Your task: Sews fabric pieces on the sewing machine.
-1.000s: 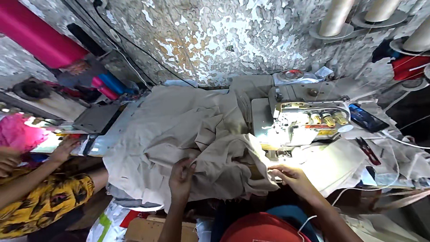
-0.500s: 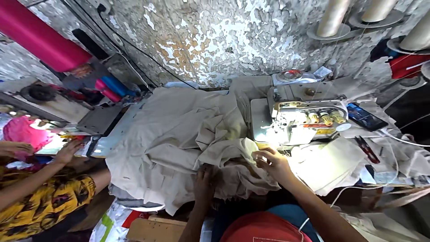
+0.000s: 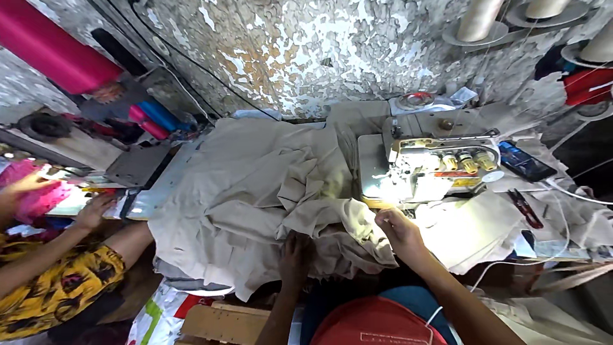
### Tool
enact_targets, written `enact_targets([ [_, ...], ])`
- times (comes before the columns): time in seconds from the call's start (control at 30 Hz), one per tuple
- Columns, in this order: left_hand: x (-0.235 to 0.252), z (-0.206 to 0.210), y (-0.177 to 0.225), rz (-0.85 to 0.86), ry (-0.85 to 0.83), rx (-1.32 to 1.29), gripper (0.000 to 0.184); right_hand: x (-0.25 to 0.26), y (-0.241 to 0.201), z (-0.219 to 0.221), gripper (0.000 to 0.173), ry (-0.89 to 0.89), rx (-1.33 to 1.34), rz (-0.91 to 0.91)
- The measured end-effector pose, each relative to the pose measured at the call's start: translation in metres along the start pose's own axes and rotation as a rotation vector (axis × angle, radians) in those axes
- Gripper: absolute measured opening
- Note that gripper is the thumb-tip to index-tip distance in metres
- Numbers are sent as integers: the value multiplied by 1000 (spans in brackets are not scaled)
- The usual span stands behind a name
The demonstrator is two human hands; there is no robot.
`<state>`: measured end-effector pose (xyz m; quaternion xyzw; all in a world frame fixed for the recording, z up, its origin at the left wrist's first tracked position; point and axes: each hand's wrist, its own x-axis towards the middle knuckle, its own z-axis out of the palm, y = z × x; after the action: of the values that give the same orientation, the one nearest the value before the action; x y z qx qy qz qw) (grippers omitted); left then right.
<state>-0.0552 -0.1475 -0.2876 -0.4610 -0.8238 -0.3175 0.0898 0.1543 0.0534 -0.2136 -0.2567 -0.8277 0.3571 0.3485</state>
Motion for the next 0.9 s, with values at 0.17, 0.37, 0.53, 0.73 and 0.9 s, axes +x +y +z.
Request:
enact_targets([
  [0.17, 5, -19, 11, 5, 0, -96, 29, -5, -13, -12, 24, 1, 167, 21],
  [0.37, 34, -53, 112, 184, -206, -256, 35, -17, -35, -22, 21, -131, 231, -29],
  [0.53, 48, -33, 145, 292, -331, -147, 24, -25, -34, -40, 17, -119, 116, -116],
  [0.73, 42, -41, 138, 369, -253, -159, 24, -20, 60, -142, 31, 194, -379, 511],
  [0.9, 39, -47, 134, 411, -171, -192, 24, -21, 143, -205, 37, 219, -637, 919],
])
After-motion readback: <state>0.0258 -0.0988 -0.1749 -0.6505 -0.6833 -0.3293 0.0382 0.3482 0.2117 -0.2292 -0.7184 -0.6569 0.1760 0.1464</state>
